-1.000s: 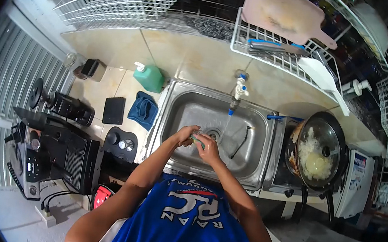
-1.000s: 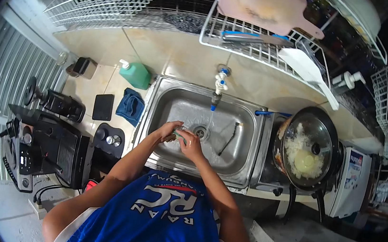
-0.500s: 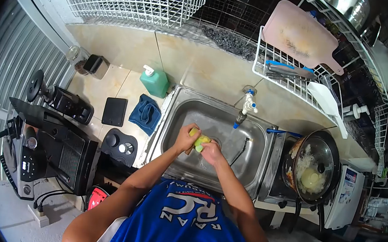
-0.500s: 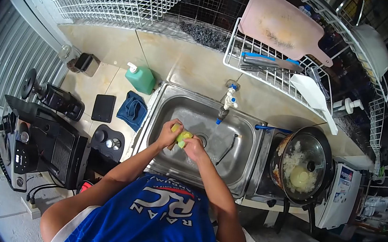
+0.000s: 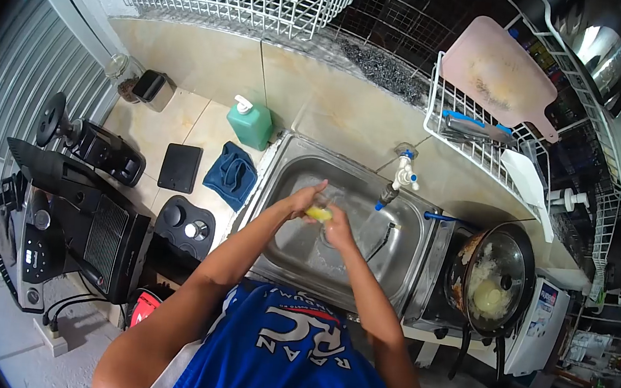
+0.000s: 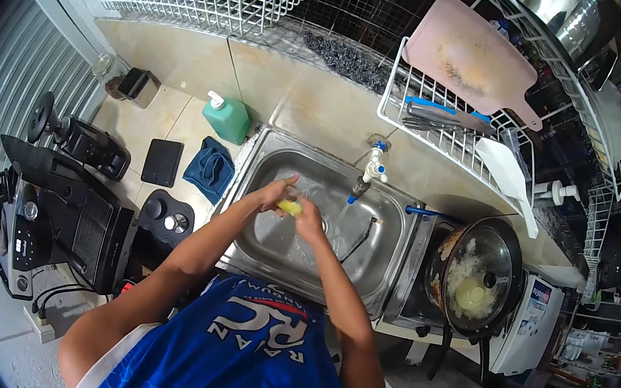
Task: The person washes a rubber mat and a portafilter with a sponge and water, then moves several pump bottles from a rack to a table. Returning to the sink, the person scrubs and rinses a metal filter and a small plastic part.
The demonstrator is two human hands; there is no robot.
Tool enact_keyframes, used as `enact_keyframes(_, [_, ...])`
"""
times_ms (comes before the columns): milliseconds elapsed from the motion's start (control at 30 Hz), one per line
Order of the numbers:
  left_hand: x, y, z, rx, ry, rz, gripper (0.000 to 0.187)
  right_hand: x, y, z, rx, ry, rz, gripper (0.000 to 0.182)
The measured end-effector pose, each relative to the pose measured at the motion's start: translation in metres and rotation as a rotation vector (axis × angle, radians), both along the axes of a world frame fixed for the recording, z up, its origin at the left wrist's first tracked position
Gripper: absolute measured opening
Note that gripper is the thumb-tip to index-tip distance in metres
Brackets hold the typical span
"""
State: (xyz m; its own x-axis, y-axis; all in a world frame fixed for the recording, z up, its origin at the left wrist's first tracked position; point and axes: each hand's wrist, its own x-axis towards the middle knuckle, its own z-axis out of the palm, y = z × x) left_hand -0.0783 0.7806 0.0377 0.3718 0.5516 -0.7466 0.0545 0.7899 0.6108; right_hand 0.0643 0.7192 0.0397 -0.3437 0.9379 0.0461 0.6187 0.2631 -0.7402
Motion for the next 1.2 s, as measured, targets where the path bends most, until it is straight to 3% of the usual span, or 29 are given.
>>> enact_keyframes(33, [0.004, -0.009, -0.001, 0.087, -0.136, 0.293, 0.041, 0.002, 0.002, -0.009, -0.399, 0.484, -0.157, 0.042])
enact_keyframes(67, [0.005, -0.012, -0.004, 0.088, -0.134, 0.299, 0.041, 0.002, 0.004, -0.018, -0.8, 0.967, -0.314, 0.04])
enact_keyframes(100, [0.007, -0.016, -0.008, 0.453, -0.08, 0.282, 0.036, 0.0, 0.002, -0.022, -0.869, 1.155, -0.387, 0.038])
enact_keyframes(133, [0.009, -0.02, -0.012, 0.818, -0.024, 0.256, 0.032, -0.001, -0.001, -0.024, -0.87, 1.154, -0.387, 0.038])
enact_keyframes(167, [0.009, -0.028, -0.017, 0.836, -0.032, 0.245, 0.023, -0.003, -0.005, -0.027, -0.733, 0.989, -0.356, 0.038])
enact_keyframes(267, [0.008, -0.031, -0.028, 0.751, 0.114, 0.332, 0.021, -0.018, -0.022, -0.017, -0.329, 0.502, -0.265, 0.04])
enact_keyframes(300, [0.005, -0.025, -0.033, 0.72, 0.167, 0.239, 0.026, -0.018, -0.025, -0.011, -0.195, 0.335, -0.232, 0.041])
enact_keyframes(333, [0.001, -0.02, -0.022, 0.717, 0.164, 0.239, 0.026, -0.013, -0.027, -0.002, -0.197, 0.332, -0.234, 0.041])
enact_keyframes(400, [-0.008, -0.017, -0.005, 0.288, 0.266, -0.256, 0.03, -0.002, -0.027, 0.013, 0.114, -0.331, 0.287, 0.045])
enact_keyframes(533, [0.002, -0.011, -0.003, 0.171, 0.22, -0.107, 0.034, -0.006, -0.021, 0.005, 0.153, -0.343, 0.16, 0.038])
enact_keyframes(567, [0.009, -0.017, 0.003, 0.212, 0.189, 0.056, 0.032, -0.004, -0.009, 0.004, 0.168, -0.348, 0.152, 0.038])
enact_keyframes(633, [0.022, -0.025, -0.023, 0.32, 0.162, 0.179, 0.03, 0.001, -0.001, -0.012, -0.318, 0.282, -0.095, 0.038])
enact_keyframes(667, [0.028, -0.027, -0.041, 0.42, 0.137, 0.299, 0.029, 0.005, -0.003, -0.018, -0.319, 0.286, -0.105, 0.038])
enact_keyframes(733, [0.042, -0.028, -0.061, 0.474, 0.125, 0.293, 0.028, 0.021, -0.012, -0.026, -0.673, 0.969, -0.36, 0.038])
enact_keyframes(800, [0.056, -0.033, -0.077, 0.381, 0.145, 0.39, 0.027, 0.043, -0.032, -0.033, -0.571, 0.955, -0.5, 0.039])
enact_keyframes(867, [0.055, -0.029, -0.105, 0.305, 0.059, 0.42, 0.026, 0.083, -0.05, -0.04, -0.587, 1.163, -0.757, 0.043])
enact_keyframes(933, [0.055, -0.03, -0.101, -0.06, -0.109, 0.38, 0.028, 0.144, -0.082, -0.097, -0.241, 0.47, -0.592, 0.044])
enact_keyframes(967, [0.06, -0.027, -0.141, -0.085, -0.232, 0.253, 0.034, 0.16, -0.101, -0.094, -0.242, 0.47, -0.605, 0.044])
enact_keyframes(1033, [0.082, -0.029, -0.124, -0.105, -0.261, 0.226, 0.036, 0.182, -0.122, -0.082, -0.381, -0.104, -0.634, 0.046])
enact_keyframes(1067, [0.092, -0.032, -0.114, -0.131, -0.284, 0.214, 0.037, 0.186, -0.128, -0.08, -0.384, -0.103, -0.655, 0.046])
enact_keyframes(1133, [0.111, -0.028, -0.125, -0.142, -0.399, 0.162, 0.042, 0.184, -0.134, -0.07, -0.304, -0.475, -0.394, 0.052])
enact_keyframes(1167, [0.121, -0.026, -0.118, -0.051, -0.252, 0.132, 0.047, 0.177, -0.127, -0.063, -0.264, -0.489, -0.287, 0.057])
enact_keyframes(1200, [0.128, -0.029, -0.108, 0.035, -0.101, 0.103, 0.053, 0.165, -0.118, -0.068, -0.158, -0.223, -0.379, 0.054])
